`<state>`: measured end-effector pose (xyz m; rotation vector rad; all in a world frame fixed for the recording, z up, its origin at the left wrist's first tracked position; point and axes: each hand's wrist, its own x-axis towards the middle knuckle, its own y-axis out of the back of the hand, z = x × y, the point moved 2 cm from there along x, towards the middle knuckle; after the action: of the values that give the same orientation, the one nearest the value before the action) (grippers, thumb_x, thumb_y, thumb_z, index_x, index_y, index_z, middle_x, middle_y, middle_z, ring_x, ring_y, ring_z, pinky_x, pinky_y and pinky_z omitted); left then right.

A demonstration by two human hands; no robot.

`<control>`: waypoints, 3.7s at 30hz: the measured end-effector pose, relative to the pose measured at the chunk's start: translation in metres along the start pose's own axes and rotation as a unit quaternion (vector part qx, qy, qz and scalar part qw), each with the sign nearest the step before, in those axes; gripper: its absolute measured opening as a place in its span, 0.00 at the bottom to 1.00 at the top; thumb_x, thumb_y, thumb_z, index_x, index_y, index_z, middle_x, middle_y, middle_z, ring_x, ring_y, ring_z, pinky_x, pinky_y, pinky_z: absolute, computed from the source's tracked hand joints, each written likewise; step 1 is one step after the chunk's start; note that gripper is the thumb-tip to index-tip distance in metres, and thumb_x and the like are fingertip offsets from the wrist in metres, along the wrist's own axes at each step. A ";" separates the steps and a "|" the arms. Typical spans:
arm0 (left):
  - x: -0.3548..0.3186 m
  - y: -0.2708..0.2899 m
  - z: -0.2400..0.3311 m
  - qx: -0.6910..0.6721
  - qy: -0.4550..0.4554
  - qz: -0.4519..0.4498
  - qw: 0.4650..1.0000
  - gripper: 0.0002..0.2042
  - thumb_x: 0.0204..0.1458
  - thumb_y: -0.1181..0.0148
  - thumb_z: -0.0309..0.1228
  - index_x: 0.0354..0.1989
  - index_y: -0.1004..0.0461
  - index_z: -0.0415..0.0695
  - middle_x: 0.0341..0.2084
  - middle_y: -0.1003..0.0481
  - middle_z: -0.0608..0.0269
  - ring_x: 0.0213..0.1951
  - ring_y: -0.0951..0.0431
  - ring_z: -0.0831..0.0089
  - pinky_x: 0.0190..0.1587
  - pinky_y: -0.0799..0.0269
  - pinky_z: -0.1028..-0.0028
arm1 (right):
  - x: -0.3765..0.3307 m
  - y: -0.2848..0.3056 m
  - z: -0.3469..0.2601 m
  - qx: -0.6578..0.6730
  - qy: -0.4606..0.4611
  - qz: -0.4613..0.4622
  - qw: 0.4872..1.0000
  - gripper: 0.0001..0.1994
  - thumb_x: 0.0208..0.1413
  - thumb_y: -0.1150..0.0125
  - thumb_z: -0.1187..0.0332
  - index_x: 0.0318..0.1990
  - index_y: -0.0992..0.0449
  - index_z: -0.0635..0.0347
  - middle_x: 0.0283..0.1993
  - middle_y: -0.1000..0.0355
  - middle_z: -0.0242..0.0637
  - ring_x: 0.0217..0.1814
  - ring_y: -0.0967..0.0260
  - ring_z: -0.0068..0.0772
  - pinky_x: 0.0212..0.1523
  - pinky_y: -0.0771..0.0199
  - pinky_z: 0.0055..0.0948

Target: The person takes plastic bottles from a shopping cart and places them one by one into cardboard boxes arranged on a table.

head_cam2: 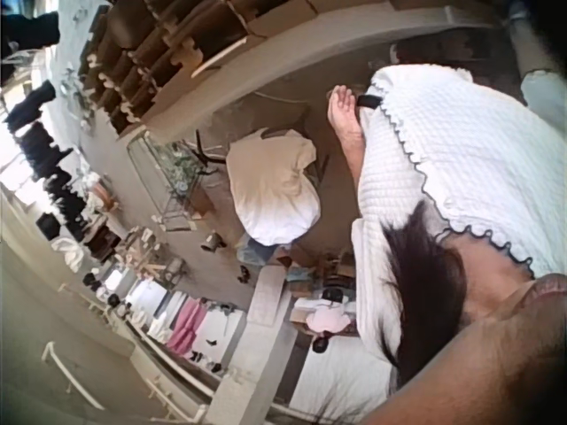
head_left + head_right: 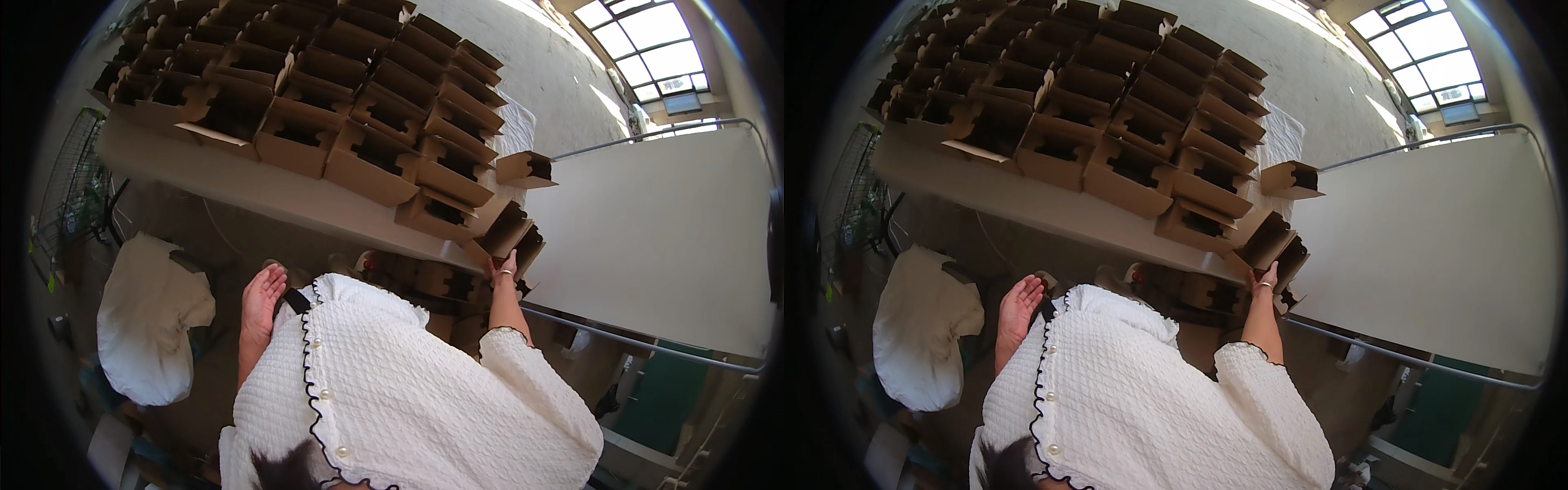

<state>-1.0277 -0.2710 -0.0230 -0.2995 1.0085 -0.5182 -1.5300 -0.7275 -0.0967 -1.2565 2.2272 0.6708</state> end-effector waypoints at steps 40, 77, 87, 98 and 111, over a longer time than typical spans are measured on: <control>0.017 0.018 0.030 -0.100 -0.032 -0.002 0.995 0.14 0.62 0.49 0.34 0.49 0.25 0.39 0.44 0.22 0.55 0.47 0.21 0.66 0.51 0.25 0.69 | -0.011 0.116 -0.075 -0.400 0.263 0.487 0.730 0.31 0.50 0.41 0.37 0.26 0.17 0.64 0.28 0.21 0.49 0.29 0.22 0.48 0.26 0.25 0.41; 0.010 0.340 0.280 -0.446 -0.258 0.289 0.807 0.16 0.59 0.47 0.33 0.51 0.29 0.35 0.47 0.24 0.51 0.48 0.23 0.61 0.52 0.26 0.67 | -0.802 -0.763 0.454 -0.396 0.693 -0.559 0.226 0.14 0.55 0.47 0.76 0.50 0.25 0.57 0.39 0.23 0.45 0.47 0.28 0.53 0.47 0.25 0.45; 0.049 0.334 0.372 -0.395 -0.168 0.263 0.864 0.16 0.62 0.51 0.34 0.51 0.30 0.36 0.48 0.24 0.51 0.48 0.23 0.61 0.53 0.27 0.66 | -0.773 -0.782 0.472 -0.430 0.688 -0.551 0.195 0.06 0.47 0.43 0.76 0.35 0.27 0.57 0.33 0.24 0.42 0.41 0.26 0.46 0.38 0.23 0.43; 0.131 0.358 0.546 -0.234 -0.157 0.193 0.940 0.16 0.61 0.49 0.33 0.52 0.29 0.35 0.47 0.23 0.52 0.50 0.23 0.61 0.55 0.28 0.66 | -0.858 -0.814 0.439 -0.393 0.674 -0.584 0.225 0.09 0.51 0.47 0.75 0.40 0.25 0.59 0.38 0.22 0.47 0.44 0.24 0.47 0.41 0.23 0.40; 0.155 0.555 0.760 -0.261 -0.234 0.203 0.914 0.15 0.62 0.49 0.34 0.49 0.27 0.35 0.45 0.22 0.52 0.46 0.20 0.64 0.51 0.24 0.69 | -0.918 -0.937 0.544 -0.631 0.608 -0.462 0.136 0.15 0.48 0.37 0.63 0.43 0.24 0.57 0.36 0.22 0.52 0.39 0.23 0.55 0.40 0.23 0.47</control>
<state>-0.1554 0.1131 -0.0096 -0.6388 0.6929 0.2145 -0.1990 -0.2325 -0.0947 1.6991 0.2443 -0.3542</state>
